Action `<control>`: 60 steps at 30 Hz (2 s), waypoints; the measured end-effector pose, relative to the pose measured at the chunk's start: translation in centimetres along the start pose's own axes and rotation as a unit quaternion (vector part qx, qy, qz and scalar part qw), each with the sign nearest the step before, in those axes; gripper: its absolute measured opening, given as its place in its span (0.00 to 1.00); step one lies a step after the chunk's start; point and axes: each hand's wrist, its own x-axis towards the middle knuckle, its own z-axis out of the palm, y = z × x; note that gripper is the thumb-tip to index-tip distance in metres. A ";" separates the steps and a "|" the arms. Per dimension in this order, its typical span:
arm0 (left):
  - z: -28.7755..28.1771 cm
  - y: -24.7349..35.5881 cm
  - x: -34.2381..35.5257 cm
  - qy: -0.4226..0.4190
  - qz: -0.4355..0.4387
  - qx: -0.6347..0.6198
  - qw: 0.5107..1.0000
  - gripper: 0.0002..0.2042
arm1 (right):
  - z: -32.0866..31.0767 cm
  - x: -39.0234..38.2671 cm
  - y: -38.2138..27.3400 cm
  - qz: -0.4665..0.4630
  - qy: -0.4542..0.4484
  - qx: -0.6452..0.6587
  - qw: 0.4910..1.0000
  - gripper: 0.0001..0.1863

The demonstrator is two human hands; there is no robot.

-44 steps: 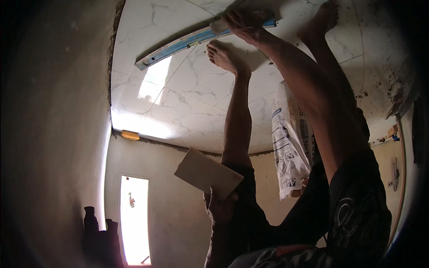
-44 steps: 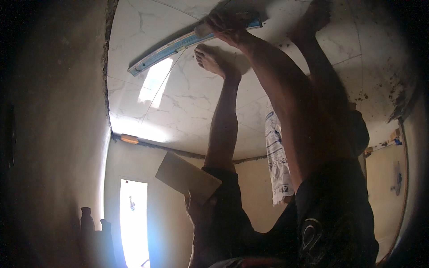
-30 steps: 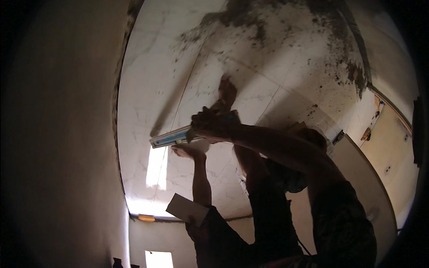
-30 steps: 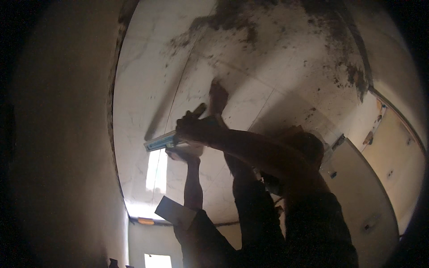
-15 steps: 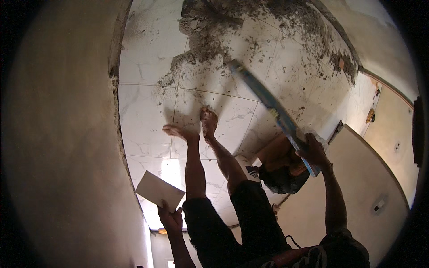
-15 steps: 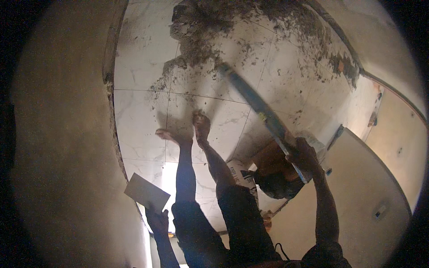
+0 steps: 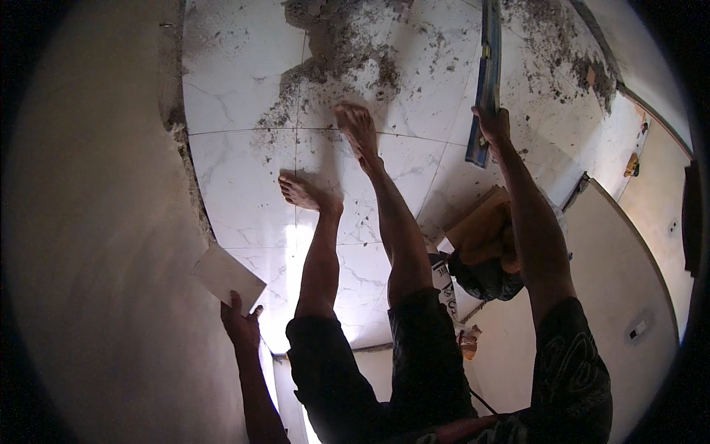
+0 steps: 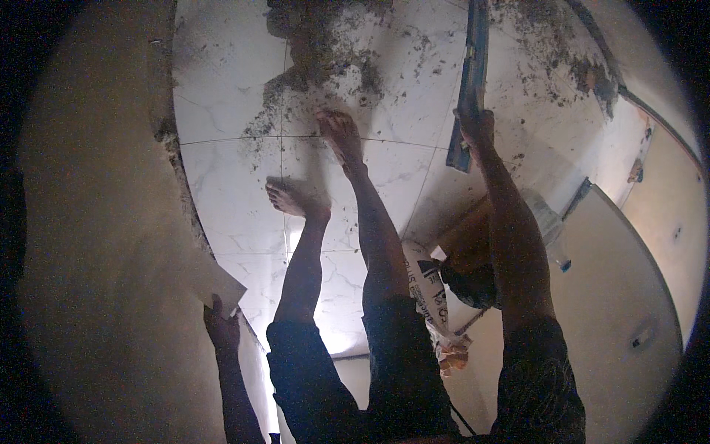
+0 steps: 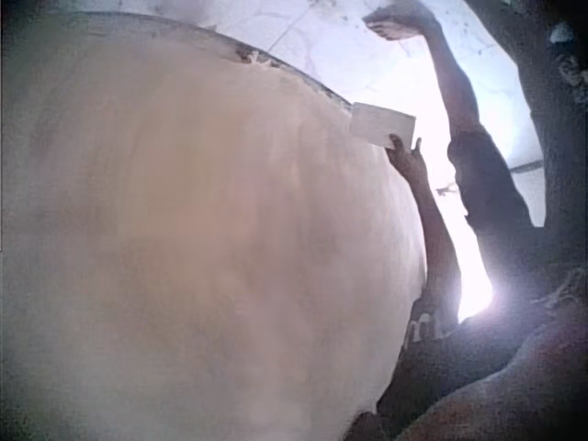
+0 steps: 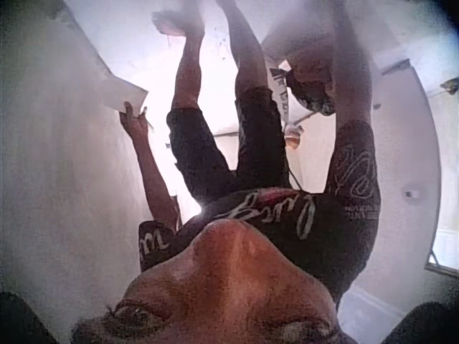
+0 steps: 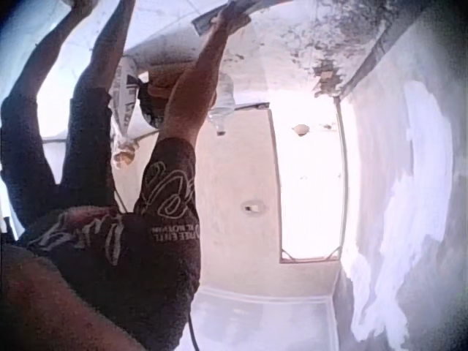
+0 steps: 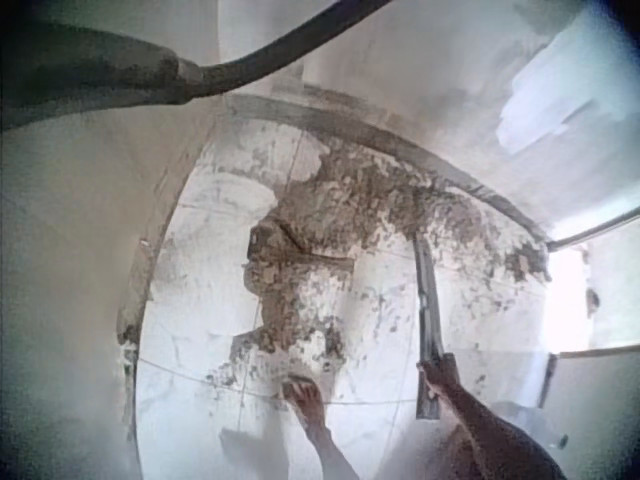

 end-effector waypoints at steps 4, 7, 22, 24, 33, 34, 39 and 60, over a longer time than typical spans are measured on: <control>0.3 -0.6 3.8 0.032 0.023 -0.024 0.999 0.27 | 5.3 3.2 -1.8 0.017 -0.034 0.032 0.999 0.41; 2.4 -1.1 6.6 0.076 0.062 0.002 0.995 0.30 | 10.4 8.5 2.9 0.033 -0.065 -0.042 0.996 0.51; 13.7 4.8 28.6 0.131 0.306 0.083 0.939 0.18 | 13.8 21.8 16.3 -0.150 0.045 -0.231 0.960 0.49; 16.3 5.5 31.8 0.121 0.336 0.066 0.932 0.17 | 6.7 25.2 19.0 -0.087 0.209 -0.300 0.927 0.46; 17.4 8.4 36.2 0.242 0.378 0.010 0.894 0.14 | 22.1 -0.9 -22.9 -0.559 -0.078 -0.012 0.825 0.22; 18.0 8.5 36.7 0.236 0.357 0.009 0.904 0.15 | 24.3 -2.6 -25.4 -0.531 -0.211 0.044 0.819 0.22; 17.0 8.2 36.5 0.342 0.397 0.014 0.851 0.13 | 35.4 -9.5 -36.1 -0.806 -0.250 0.008 0.536 0.31; 18.3 4.6 39.6 0.393 0.275 -0.145 0.865 0.08 | 51.0 -16.5 -41.9 -0.806 -0.282 0.165 0.494 0.10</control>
